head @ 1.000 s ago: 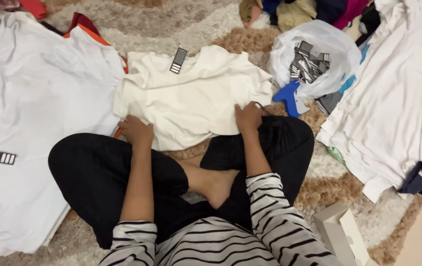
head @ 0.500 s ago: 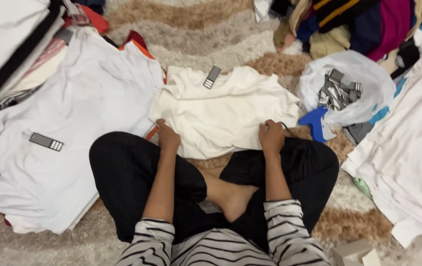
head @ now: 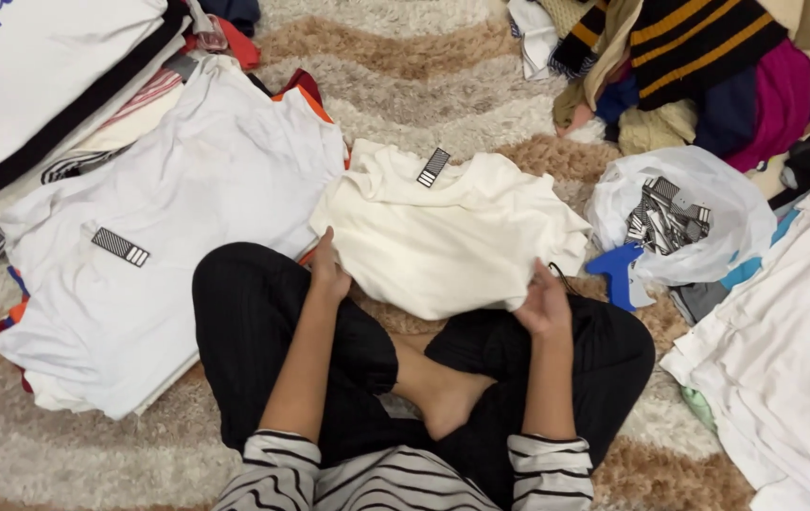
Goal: The person sits on the floor and uses a blue hot glue gun to attach rectangular fabric labels to the chest area of white t-shirts. They handle the shirts and labels by hand, applying glue to the back of the labels before pressing them onto the fabric.
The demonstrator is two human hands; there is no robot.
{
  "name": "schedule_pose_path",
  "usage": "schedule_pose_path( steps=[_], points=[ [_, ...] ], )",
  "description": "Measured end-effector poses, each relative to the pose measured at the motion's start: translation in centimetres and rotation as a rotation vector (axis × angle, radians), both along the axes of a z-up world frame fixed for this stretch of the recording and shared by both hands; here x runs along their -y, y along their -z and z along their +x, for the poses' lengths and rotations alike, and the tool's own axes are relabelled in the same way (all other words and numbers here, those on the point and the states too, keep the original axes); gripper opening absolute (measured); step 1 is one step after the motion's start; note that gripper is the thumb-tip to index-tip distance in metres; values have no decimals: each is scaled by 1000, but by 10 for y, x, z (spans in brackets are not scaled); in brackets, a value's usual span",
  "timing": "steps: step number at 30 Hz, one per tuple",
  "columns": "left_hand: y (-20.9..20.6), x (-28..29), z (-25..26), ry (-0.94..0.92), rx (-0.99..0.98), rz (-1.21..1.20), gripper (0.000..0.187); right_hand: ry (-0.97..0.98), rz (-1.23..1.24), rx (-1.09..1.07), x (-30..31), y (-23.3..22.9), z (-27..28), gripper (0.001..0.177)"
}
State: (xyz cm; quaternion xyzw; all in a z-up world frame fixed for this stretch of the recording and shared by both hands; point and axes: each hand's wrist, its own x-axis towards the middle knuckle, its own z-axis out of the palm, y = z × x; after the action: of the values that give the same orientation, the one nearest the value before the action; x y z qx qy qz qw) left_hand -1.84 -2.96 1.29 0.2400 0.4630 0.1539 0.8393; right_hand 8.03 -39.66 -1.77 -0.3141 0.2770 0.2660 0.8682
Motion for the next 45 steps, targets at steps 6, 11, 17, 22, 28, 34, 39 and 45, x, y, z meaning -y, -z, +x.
schedule_pose_path(
  steps=[6,11,17,22,28,34,39,45],
  points=[
    [67,-16,-7,-169,-103,124,65,-86,130,-58,-19,-15,-4,35],
    [28,13,-10,-69,-73,21,68,-69,112,-51,-8,2,2,45],
    [18,24,-19,97,-197,108,87,-120,-10,13,1,7,2,50],
    [18,0,-35,350,-430,389,97,-94,-310,188,-18,-46,-12,56],
    [-103,-26,-80,227,-224,635,77,41,-606,447,-23,-115,-20,71],
    [-117,-65,-139,263,99,724,46,34,-671,659,2,-123,-7,40],
    [-149,-83,-187,149,272,705,42,53,-682,752,-12,-140,6,33],
    [-189,-108,-236,-1,344,771,44,84,-560,860,-72,-202,20,27]
  ],
)
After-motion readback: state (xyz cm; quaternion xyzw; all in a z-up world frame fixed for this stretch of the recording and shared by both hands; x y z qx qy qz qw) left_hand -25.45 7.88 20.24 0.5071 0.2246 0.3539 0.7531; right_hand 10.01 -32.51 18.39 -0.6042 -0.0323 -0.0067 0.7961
